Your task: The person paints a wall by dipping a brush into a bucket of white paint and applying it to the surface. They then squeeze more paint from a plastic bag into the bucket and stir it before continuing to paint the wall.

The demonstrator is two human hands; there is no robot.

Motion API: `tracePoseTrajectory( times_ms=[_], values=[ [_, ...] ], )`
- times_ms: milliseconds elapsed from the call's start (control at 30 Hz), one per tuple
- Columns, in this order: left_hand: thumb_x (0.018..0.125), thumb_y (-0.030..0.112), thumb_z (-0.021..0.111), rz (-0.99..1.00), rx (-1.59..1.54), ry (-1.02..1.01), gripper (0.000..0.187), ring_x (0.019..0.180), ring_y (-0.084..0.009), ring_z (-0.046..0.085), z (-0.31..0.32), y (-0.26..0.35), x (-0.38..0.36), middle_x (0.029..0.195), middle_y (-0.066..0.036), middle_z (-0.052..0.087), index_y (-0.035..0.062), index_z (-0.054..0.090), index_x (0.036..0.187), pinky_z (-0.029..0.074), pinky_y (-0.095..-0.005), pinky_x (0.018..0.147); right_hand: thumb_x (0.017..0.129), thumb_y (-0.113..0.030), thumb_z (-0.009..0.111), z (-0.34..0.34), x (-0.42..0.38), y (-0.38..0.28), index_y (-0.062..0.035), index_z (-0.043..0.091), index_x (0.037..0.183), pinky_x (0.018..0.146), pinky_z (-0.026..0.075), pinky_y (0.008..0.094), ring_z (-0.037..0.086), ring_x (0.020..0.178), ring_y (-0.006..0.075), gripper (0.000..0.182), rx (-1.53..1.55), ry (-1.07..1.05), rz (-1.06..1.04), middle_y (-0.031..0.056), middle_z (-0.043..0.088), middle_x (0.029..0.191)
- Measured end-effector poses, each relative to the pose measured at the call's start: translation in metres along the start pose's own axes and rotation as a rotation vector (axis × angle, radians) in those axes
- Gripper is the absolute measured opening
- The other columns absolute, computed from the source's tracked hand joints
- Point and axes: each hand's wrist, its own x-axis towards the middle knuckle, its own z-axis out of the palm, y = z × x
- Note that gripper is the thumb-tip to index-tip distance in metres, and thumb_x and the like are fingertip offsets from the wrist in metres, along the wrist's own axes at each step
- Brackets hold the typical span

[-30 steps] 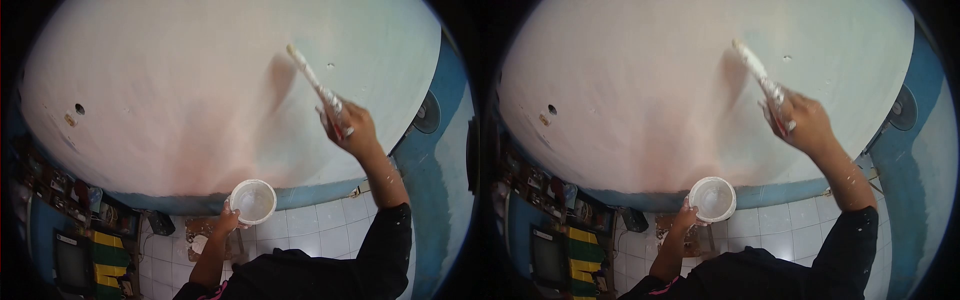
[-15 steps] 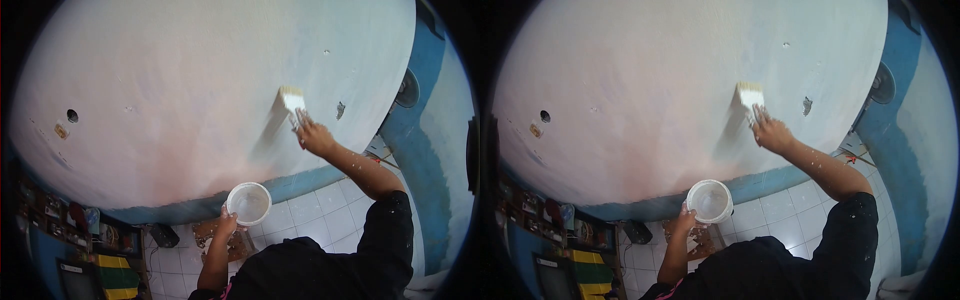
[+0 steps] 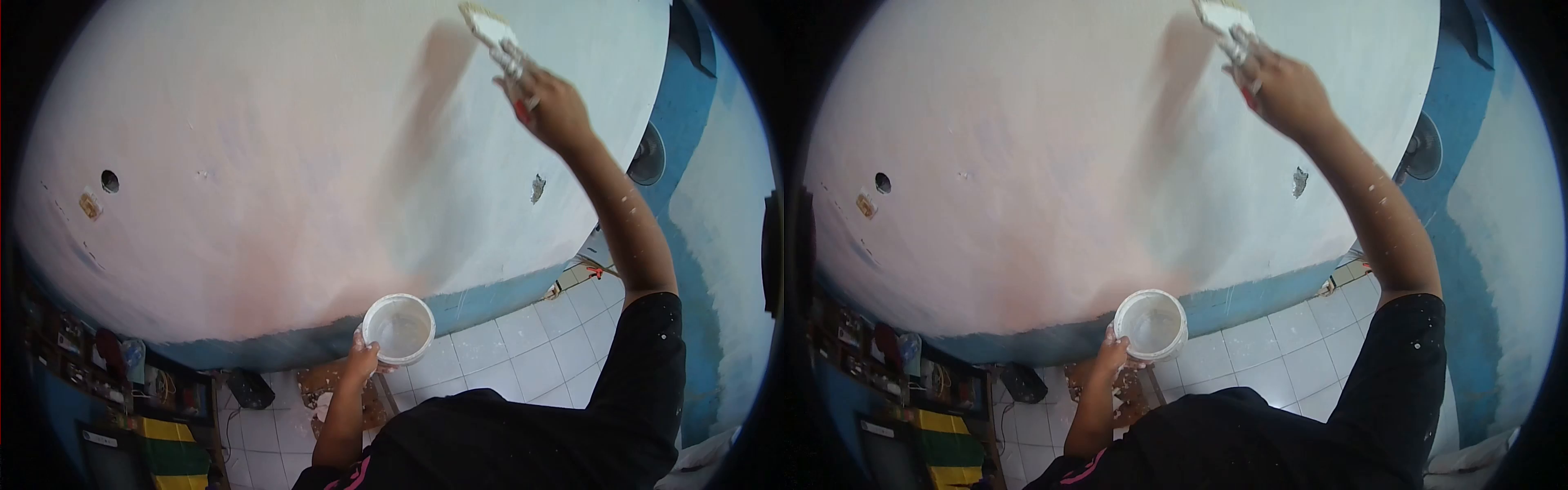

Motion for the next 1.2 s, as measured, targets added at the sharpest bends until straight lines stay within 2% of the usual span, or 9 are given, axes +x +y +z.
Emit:
tracePoseTrajectory(
  times_ms=[33, 67, 167, 433, 533, 633, 800, 967, 1200],
  values=[
    [0.084, 0.000, 0.032, -0.010, 0.004, -0.005, 0.053, 0.060, -0.0321, 0.064, 0.001, -0.001, -0.001, 0.107, -0.026, 0.050, 0.0084, 0.012, 0.132, 0.056, -0.0322, 0.042, 0.085, -0.021, 0.055, 0.015, -0.023, -0.011, -0.0062, 0.059, 0.103, 0.064, 0.052, 0.0357, 0.062, 0.087, 0.0250, 0.024, -0.060, -0.143, 0.008, 0.0125, 0.055, 0.119],
    [0.084, 0.000, 0.032, -0.019, 0.009, -0.010, 0.053, 0.060, -0.0322, 0.064, 0.000, -0.003, -0.002, 0.108, -0.026, 0.050, 0.0084, 0.012, 0.132, 0.056, -0.0321, 0.042, 0.085, -0.018, 0.052, 0.026, -0.045, -0.030, -0.0034, 0.057, 0.105, 0.065, 0.053, 0.0355, 0.060, 0.097, 0.0260, 0.026, 0.007, -0.488, 0.125, 0.0174, 0.051, 0.122],
    [0.084, 0.000, 0.032, -0.041, -0.002, -0.012, 0.053, 0.061, -0.0326, 0.064, -0.005, -0.008, -0.004, 0.109, -0.026, 0.049, 0.0089, 0.010, 0.132, 0.056, -0.0319, 0.042, 0.082, -0.017, 0.050, 0.081, -0.152, -0.091, 0.0020, 0.051, 0.111, 0.061, 0.055, 0.0374, 0.049, 0.113, 0.0387, 0.035, 0.049, -0.512, -0.096, 0.0323, 0.040, 0.126],
    [0.085, 0.001, 0.032, -0.105, -0.003, 0.106, 0.053, 0.063, -0.0351, 0.064, 0.013, -0.013, -0.008, 0.111, -0.026, 0.048, 0.0114, 0.011, 0.133, 0.057, -0.0338, 0.044, 0.087, -0.030, 0.049, 0.052, -0.138, -0.096, -0.0062, 0.059, 0.098, 0.064, 0.052, 0.0381, 0.064, 0.077, 0.0299, 0.028, 0.486, -1.190, -0.019, 0.0170, 0.063, 0.092],
    [0.085, 0.000, 0.032, -0.119, 0.004, 0.153, 0.054, 0.064, -0.0366, 0.064, 0.013, -0.015, -0.015, 0.112, -0.027, 0.047, 0.0136, 0.011, 0.133, 0.058, -0.0357, 0.045, 0.085, -0.029, 0.055, 0.023, -0.090, -0.056, -0.0053, 0.060, 0.089, 0.060, 0.049, 0.0393, 0.062, 0.066, 0.0270, 0.025, 0.488, -0.673, 0.173, 0.0137, 0.063, 0.077],
    [0.085, -0.001, 0.032, -0.144, -0.038, 0.198, 0.056, 0.064, -0.0378, 0.064, 0.008, -0.030, -0.020, 0.113, -0.028, 0.046, 0.0147, 0.010, 0.134, 0.059, -0.0374, 0.047, 0.083, -0.021, 0.059, 0.027, -0.079, -0.052, -0.0060, 0.059, 0.098, 0.062, 0.052, 0.0342, 0.064, 0.088, 0.0281, 0.021, 0.279, -0.157, 0.186, 0.0158, 0.062, 0.103],
    [0.084, -0.001, 0.031, -0.165, -0.109, 0.230, 0.056, 0.065, -0.0381, 0.064, 0.005, -0.044, -0.029, 0.112, -0.028, 0.046, 0.0138, 0.009, 0.134, 0.059, -0.0380, 0.049, 0.074, -0.009, 0.055, 0.084, -0.194, -0.115, -0.0031, 0.058, 0.099, 0.064, 0.053, 0.0360, 0.054, 0.110, 0.0329, 0.026, 0.394, -0.393, 0.128, 0.0282, 0.039, 0.131],
    [0.084, -0.001, 0.032, -0.177, -0.092, 0.275, 0.056, 0.066, -0.0380, 0.064, -0.010, -0.042, -0.040, 0.113, -0.028, 0.046, 0.0146, 0.010, 0.134, 0.059, -0.0382, 0.049, 0.077, -0.013, 0.054, 0.092, -0.228, -0.174, -0.0064, 0.060, 0.096, 0.066, 0.052, 0.0373, 0.064, 0.078, 0.0274, 0.022, 0.715, -1.260, -0.039, 0.0172, 0.060, 0.105],
    [0.083, -0.001, 0.034, -0.121, -0.058, 0.199, 0.058, 0.066, -0.0371, 0.064, -0.057, -0.031, -0.039, 0.116, -0.026, 0.044, 0.0147, 0.012, 0.134, 0.058, -0.0378, 0.047, 0.078, -0.017, 0.059, 0.098, -0.100, -0.148, -0.0080, 0.061, 0.088, 0.058, 0.049, 0.0397, 0.061, 0.065, 0.0305, 0.014, 0.677, -0.749, 0.034, 0.0128, 0.063, 0.085]
  ],
)
